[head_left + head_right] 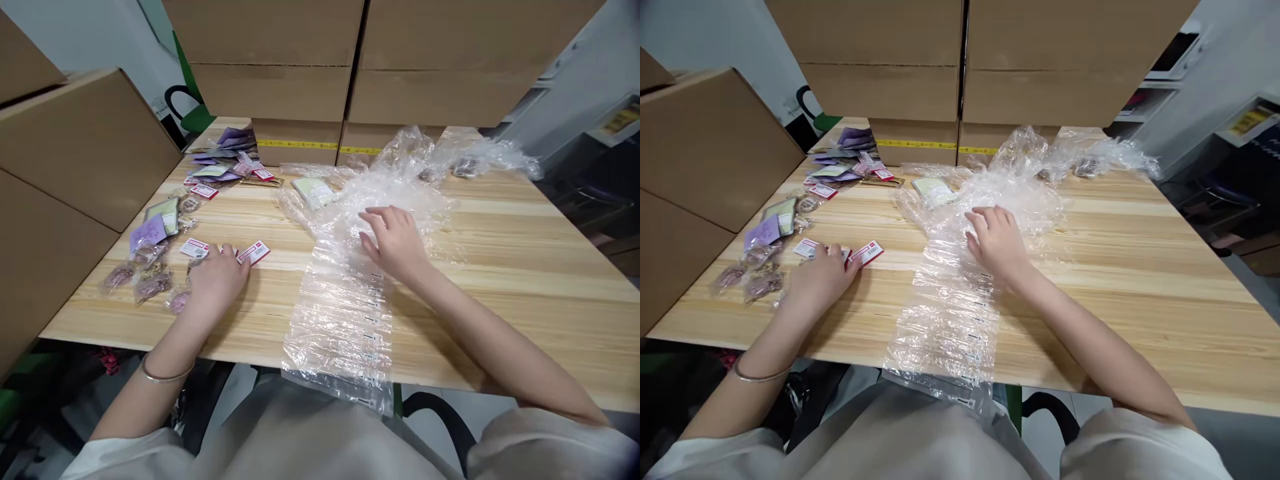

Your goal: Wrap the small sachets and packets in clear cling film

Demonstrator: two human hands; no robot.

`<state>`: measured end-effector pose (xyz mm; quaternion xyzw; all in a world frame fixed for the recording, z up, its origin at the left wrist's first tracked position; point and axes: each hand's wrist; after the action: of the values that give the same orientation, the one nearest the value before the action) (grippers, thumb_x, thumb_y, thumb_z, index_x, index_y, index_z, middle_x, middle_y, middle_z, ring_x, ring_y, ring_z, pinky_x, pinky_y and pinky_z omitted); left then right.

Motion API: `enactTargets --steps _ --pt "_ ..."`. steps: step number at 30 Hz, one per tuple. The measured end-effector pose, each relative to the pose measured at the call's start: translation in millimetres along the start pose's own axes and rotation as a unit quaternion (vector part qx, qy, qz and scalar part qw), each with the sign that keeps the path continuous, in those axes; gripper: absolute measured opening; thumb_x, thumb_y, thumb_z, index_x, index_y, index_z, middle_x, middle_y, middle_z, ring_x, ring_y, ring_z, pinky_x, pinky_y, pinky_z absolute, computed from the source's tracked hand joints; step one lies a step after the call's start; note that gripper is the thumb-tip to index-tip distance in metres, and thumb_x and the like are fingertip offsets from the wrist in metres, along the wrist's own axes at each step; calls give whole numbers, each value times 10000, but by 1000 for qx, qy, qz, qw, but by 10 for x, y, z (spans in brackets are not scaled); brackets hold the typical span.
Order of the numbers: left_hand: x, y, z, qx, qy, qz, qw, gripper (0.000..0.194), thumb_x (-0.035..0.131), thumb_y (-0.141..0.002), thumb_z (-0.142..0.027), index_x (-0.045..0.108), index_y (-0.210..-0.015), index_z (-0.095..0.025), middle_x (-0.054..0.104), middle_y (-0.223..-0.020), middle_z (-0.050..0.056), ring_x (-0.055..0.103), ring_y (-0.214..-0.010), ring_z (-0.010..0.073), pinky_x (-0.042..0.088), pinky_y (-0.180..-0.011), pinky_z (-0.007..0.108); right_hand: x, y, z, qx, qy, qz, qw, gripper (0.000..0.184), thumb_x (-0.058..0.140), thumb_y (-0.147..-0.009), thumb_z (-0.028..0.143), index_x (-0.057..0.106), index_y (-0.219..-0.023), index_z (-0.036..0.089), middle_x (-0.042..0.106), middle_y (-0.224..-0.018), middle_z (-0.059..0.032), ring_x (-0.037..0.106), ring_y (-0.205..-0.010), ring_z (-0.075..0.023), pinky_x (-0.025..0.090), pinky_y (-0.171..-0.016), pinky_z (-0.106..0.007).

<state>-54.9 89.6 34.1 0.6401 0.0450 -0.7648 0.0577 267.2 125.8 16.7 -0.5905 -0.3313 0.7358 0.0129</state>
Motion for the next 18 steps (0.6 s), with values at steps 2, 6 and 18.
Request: enactTargets --steps 2,6,18 --pt "104 -81 95 22 -12 19 1000 655 348 -938 -608 541 -1291 -91 608 -1132 248 657 -907 405 488 -703 443 -96 207 115 -13 -26 11 1000 328 449 -976 261 552 -1278 189 618 -1236 -162 559 -1133 -325 433 -948 -506" --pt "335 -236 136 144 -30 -52 988 613 357 -948 -564 624 -1187 -67 612 -1077 223 570 -1058 382 447 -885 447 -234 563 54 3 -68 14 998 302 465 -982 291 568 -1253 207 636 -1195 -139 576 -1130 -301 461 -944 -475" --pt "284 -90 245 18 -60 -41 997 684 327 -910 -536 612 -1141 41 637 -1082 293 595 -1021 413 475 -831 449 -258 1076 -205 127 -134 53 981 307 447 -980 342 611 -1213 230 649 -1122 -120 589 -1089 -297 480 -946 -503"
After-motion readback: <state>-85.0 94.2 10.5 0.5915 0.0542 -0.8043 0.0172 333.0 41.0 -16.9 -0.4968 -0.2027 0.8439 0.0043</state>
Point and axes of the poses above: each hand's wrist, its own y-axis away from the middle knuckle, its own x-axis out of the palm, z = x × y
